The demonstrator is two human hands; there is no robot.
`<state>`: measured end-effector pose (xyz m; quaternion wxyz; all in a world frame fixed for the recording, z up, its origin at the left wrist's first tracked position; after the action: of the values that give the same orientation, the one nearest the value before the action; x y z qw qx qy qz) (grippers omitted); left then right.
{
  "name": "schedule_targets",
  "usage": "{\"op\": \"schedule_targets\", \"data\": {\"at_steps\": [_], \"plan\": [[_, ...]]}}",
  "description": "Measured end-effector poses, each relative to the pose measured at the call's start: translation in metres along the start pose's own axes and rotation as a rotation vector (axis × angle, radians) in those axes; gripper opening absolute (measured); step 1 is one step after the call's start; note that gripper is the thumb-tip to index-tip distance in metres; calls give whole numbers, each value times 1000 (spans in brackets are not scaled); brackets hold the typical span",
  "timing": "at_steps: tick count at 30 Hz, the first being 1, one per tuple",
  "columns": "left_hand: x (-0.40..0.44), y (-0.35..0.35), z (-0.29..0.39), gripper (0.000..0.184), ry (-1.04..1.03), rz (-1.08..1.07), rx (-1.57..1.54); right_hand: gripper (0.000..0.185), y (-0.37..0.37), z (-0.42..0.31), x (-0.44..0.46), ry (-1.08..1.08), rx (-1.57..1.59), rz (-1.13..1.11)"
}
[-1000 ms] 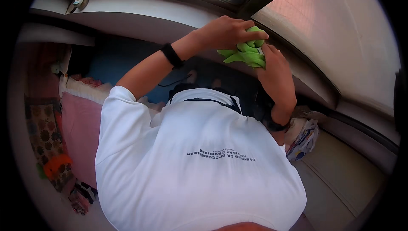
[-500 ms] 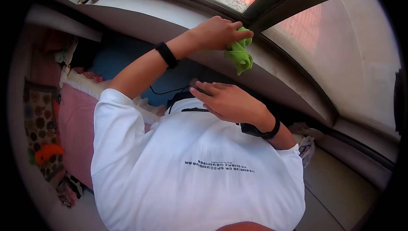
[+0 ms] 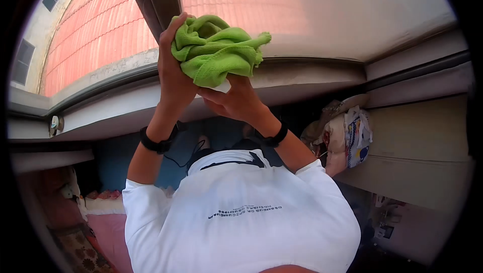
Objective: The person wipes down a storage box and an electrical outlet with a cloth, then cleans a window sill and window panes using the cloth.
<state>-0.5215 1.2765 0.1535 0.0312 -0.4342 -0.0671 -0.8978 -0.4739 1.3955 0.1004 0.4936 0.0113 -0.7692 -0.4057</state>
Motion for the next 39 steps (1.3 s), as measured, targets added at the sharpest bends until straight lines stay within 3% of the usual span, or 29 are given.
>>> {"op": "schedule_targets", "data": {"at_steps": [1,3,4,6,10,12,13,15,16,18,20,21,22,24,26,28,30,32,36,37,39], "plan": [[4,-5,2,94,21,81,-111,45,8,7,6,82,-70,44],[-6,-35,-28,83,236,29,-331,48,11,23,10,238,-262,80],[-17,-52,-61,75,280,-15,-355,48,17,32,11,246,-258,101],[-11,-82,-63,72,362,-69,-331,65,35,74,21,21,-87,133],[-48,-146,-55,64,815,-230,-289,69,88,113,-4,161,-83,325],[-59,-178,-30,60,807,-397,-124,70,112,138,-20,122,-13,260],[-51,-187,-21,60,808,-378,-107,72,120,150,-28,66,36,187],[-54,-218,0,50,976,-762,-70,72,147,162,-40,29,31,158],[-47,-215,10,50,989,-753,-58,70,168,169,-44,-5,28,300],[-29,-219,31,45,734,-922,49,64,213,194,-49,-185,14,563],[-4,-178,30,30,485,-647,270,51,262,222,-51,-409,126,893],[14,-151,37,26,305,-487,436,49,285,228,-51,-420,25,1000],[29,-120,46,22,255,-308,615,52,304,232,-51,-489,-50,1080],[40,-52,33,20,290,-31,687,58,325,231,-42,-553,-103,1198],[47,11,29,28,253,241,787,64,318,235,-21,-533,148,1221],[50,54,17,55,261,363,860,73,288,231,13,-486,85,994],[56,65,-1,71,313,308,800,78,230,199,50,-388,9,748],[59,64,-18,75,316,300,734,83,168,150,64,-278,39,702],[57,46,-23,80,221,183,762,80,49,84,61,-118,208,169],[57,44,-23,78,231,196,708,82,33,78,55,-125,283,29],[60,45,-25,77,228,193,694,79,27,82,43,-163,300,-12]]}}
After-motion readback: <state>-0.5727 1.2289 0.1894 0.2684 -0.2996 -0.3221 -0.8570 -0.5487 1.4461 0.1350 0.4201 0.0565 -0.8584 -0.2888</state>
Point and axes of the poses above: each hand's wrist, its own x-axis towards the middle knuckle, its own y-axis out of the back of the hand, z = x × y, the point moved 8 cm from there along x, towards the middle knuckle, and after that the axes turned 2 degrees about -x, right-handed, at the moved point
